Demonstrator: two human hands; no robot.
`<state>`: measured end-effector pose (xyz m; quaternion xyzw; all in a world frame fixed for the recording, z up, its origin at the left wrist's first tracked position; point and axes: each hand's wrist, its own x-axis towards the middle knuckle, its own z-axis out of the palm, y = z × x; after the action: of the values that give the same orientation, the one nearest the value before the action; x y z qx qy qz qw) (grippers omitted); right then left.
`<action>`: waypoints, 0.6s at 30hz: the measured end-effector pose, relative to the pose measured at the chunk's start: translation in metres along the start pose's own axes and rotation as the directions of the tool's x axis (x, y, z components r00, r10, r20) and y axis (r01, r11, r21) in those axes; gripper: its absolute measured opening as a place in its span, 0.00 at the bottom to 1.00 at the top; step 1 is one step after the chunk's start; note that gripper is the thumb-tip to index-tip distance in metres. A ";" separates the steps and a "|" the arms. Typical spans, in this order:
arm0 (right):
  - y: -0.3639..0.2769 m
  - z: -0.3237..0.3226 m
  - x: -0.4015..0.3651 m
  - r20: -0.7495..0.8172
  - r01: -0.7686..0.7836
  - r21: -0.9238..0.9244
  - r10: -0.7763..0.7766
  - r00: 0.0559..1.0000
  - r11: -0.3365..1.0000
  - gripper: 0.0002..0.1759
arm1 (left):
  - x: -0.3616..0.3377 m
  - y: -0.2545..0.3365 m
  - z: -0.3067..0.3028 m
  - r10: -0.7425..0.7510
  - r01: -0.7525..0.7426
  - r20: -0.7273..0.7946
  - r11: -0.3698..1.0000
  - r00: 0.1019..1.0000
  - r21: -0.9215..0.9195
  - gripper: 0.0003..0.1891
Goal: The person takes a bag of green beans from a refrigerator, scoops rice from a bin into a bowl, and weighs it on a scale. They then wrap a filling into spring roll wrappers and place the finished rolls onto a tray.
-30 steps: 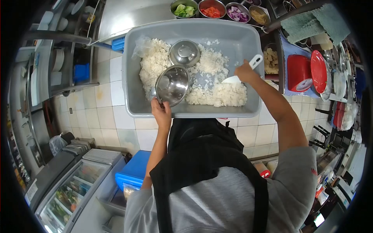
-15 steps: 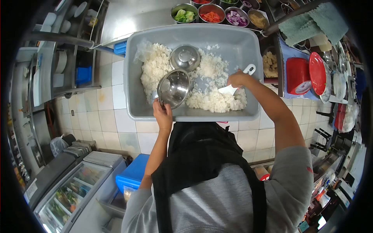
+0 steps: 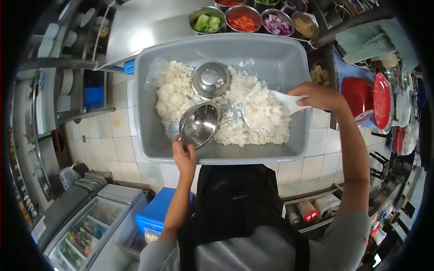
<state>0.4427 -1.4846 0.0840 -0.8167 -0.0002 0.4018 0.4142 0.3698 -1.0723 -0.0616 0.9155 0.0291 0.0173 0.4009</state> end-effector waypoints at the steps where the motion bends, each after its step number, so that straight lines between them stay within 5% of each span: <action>1: -0.005 -0.005 -0.010 -0.011 -0.004 0.040 0.004 1.000 0.999 0.18 | -0.002 0.005 -0.001 -0.009 0.009 0.019 1.000 1.000 0.001 0.07; 2: -0.013 -0.011 -0.020 -0.027 -0.004 0.076 0.006 1.000 0.997 0.18 | 0.000 0.012 -0.003 -0.040 0.040 0.012 0.999 0.999 -0.005 0.08; 4: -0.036 -0.007 -0.050 -0.340 -0.090 0.084 0.113 0.934 0.992 0.19 | -0.001 0.002 0.001 -0.010 0.010 0.014 1.000 1.000 0.000 0.14; 6: -0.046 -0.022 -0.064 -0.180 -0.034 0.056 0.044 0.983 0.998 0.18 | -0.001 0.003 0.003 -0.065 0.065 0.011 0.998 0.998 -0.005 0.18; 8: -0.059 -0.019 -0.084 -0.280 0.064 0.238 0.006 0.960 0.969 0.15 | -0.001 0.007 0.009 -0.126 0.113 -0.026 0.952 0.992 -0.286 0.20; 9: -0.054 -0.018 -0.087 -0.282 0.059 0.238 0.011 0.959 0.970 0.15 | 0.001 0.007 0.009 -0.254 0.246 0.010 0.926 0.967 -0.288 0.20; 10: -0.049 -0.018 -0.090 -0.352 0.258 -0.050 -0.259 0.899 0.965 0.15 | 0.000 0.014 0.004 -0.137 0.137 0.008 0.991 0.991 -0.012 0.19; 11: -0.045 -0.019 -0.093 -0.338 0.414 -0.343 -0.523 0.783 0.843 0.14 | 0.000 0.013 0.004 -0.083 0.083 -0.006 0.995 0.997 0.055 0.19; 16: -0.051 -0.022 -0.098 -0.393 0.381 -0.255 -0.456 0.799 0.889 0.20 | 0.002 0.019 0.007 -0.029 0.032 -0.052 0.997 0.998 0.066 0.17; 18: -0.058 -0.031 -0.096 -0.260 0.339 -0.229 -0.392 0.882 0.913 0.20 | 0.002 0.020 0.005 -0.111 0.113 -0.037 0.992 0.993 0.048 0.17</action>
<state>0.4172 -1.4999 0.1967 -0.8866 -0.1275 0.1860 0.4038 0.3727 -1.0899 -0.0503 0.9217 0.0875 0.0097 0.3777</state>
